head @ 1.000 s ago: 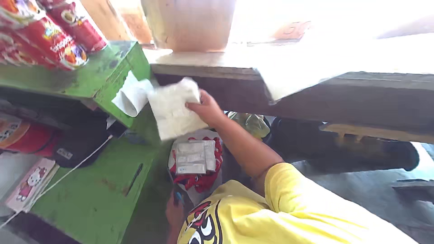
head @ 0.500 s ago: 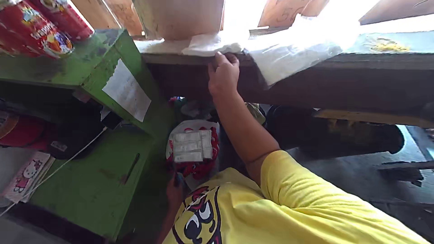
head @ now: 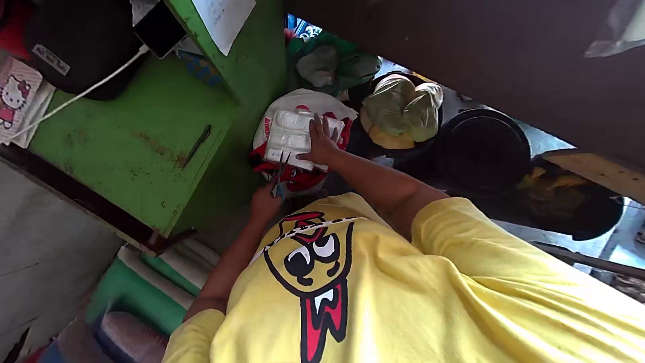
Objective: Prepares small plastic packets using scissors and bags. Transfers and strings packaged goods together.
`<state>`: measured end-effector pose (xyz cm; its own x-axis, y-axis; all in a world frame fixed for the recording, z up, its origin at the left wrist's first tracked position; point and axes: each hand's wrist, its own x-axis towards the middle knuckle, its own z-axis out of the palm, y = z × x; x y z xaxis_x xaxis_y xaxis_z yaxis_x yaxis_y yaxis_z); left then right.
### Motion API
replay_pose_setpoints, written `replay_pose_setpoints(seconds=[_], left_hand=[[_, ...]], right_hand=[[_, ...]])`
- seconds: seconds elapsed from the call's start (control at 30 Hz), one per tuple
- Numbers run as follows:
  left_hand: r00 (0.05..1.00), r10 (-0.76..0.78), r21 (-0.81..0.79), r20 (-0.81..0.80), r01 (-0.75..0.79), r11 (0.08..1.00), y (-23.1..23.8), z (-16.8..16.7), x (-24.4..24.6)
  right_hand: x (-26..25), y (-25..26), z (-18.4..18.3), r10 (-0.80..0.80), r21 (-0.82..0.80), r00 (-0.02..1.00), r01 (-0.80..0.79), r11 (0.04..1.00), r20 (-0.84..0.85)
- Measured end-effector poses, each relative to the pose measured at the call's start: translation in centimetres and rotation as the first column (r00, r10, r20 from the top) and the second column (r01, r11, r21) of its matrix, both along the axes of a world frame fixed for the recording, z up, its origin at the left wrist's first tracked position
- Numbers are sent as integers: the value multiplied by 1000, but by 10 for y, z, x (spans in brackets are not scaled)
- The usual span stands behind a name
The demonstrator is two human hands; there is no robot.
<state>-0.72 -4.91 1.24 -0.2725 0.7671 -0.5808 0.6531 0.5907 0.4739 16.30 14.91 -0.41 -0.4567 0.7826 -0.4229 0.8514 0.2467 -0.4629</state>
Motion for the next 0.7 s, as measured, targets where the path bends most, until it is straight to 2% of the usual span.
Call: replay_pose_setpoints(seconds=[0.1,0.3,0.47,0.7], left_hand=[[996,17,-39,-93,-21,999,12,5,9],[987,53,-92,-150,-68,993,51,9,20],[988,23,8,-153,-22,1000,71,-5,24],[991,67,129,-117,-52,990,82,-23,26]], right_hand=[[-3,-2,-19,4,-9,991,-3,1000,136],[-10,5,-24,14,-46,973,-3,999,230],[-9,9,-23,40,-69,969,-24,997,245],[-10,11,-23,56,-98,960,-29,995,275]])
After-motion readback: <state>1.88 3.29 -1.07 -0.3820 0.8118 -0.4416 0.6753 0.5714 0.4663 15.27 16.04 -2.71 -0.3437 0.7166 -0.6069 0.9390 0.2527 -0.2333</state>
